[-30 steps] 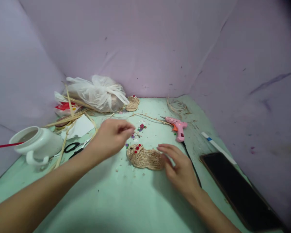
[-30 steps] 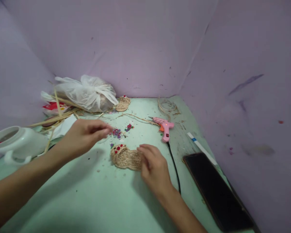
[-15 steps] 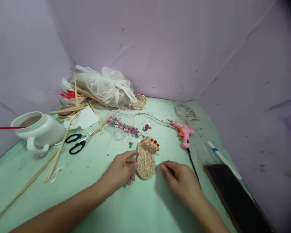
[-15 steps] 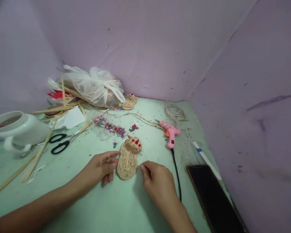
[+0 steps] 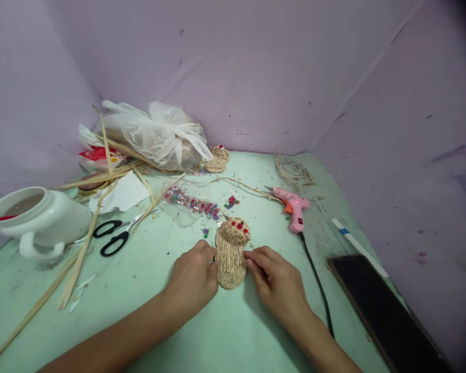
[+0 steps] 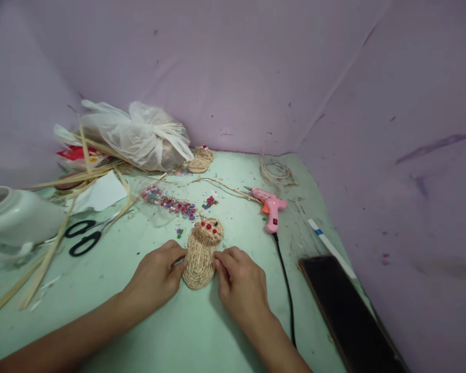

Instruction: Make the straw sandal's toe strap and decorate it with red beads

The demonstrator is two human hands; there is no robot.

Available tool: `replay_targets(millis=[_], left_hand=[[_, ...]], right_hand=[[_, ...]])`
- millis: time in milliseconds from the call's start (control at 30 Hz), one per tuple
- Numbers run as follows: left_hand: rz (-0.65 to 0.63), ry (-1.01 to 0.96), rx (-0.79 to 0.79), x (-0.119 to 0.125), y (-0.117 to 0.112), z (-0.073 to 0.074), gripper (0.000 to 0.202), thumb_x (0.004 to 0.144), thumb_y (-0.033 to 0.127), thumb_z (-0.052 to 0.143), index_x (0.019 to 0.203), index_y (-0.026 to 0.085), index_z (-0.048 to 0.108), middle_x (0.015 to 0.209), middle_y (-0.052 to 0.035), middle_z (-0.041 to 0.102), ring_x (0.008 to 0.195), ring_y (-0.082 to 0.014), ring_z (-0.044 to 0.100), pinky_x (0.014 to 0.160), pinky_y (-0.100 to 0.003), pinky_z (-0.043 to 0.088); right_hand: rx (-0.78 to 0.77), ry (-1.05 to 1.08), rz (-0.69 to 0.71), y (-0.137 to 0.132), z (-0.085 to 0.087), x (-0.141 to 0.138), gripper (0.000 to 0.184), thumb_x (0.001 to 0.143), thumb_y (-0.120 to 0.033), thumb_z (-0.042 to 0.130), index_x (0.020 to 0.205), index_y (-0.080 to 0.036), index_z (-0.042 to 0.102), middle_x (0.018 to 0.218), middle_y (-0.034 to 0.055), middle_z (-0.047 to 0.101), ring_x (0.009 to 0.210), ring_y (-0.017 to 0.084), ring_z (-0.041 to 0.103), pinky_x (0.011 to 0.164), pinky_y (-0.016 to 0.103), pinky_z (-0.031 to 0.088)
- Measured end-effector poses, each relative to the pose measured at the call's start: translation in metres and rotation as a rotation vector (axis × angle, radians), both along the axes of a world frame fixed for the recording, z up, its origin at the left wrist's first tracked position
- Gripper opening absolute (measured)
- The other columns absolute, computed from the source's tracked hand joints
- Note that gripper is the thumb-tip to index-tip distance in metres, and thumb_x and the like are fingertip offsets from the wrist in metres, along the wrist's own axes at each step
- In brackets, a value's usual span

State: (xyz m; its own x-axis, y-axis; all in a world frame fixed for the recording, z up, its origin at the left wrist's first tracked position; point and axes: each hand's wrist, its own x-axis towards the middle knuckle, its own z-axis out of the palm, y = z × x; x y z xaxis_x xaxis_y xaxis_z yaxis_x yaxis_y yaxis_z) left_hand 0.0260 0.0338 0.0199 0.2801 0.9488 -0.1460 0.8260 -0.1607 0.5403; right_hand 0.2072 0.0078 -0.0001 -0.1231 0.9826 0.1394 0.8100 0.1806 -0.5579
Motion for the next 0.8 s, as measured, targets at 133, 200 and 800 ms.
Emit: replay_targets(millis=[133, 200, 800], left_hand=[[-0.07, 0.001, 0.008, -0.001, 0.0, -0.001, 0.024, 0.084, 0.016, 0.04, 0.082, 0.02, 0.063, 0.08, -0.0039, 0.057, 0.073, -0.0162, 0.059, 0.068, -0.026, 0.044], [-0.102, 0.006, 0.027, -0.002, 0.0, -0.002, 0.025, 0.085, 0.015, 0.038, 0.083, 0.02, 0.062, 0.08, -0.0039, 0.057, 0.073, -0.0159, 0.059, 0.067, -0.025, 0.044], [0.034, 0.179, 0.368, -0.009, -0.005, 0.016, 0.023, 0.083, 0.021, 0.04, 0.077, 0.018, 0.062, 0.081, -0.006, 0.065, 0.074, -0.0183, 0.06, 0.067, -0.027, 0.041]], right_hand=[[0.011, 0.046, 0.017, 0.0, -0.003, 0.001, 0.026, 0.085, -0.021, 0.044, 0.099, -0.024, 0.066, 0.085, 0.0036, 0.065, 0.075, 0.017, 0.06, 0.062, 0.027, 0.045], [0.017, 0.067, 0.033, 0.0, -0.004, 0.001, 0.027, 0.086, -0.019, 0.043, 0.101, -0.023, 0.065, 0.085, 0.0042, 0.064, 0.076, 0.017, 0.06, 0.063, 0.027, 0.045], [0.136, 0.004, -0.271, 0.009, -0.007, 0.019, 0.031, 0.087, -0.027, 0.039, 0.084, -0.014, 0.067, 0.08, 0.0079, 0.067, 0.071, 0.018, 0.06, 0.067, 0.029, 0.043]])
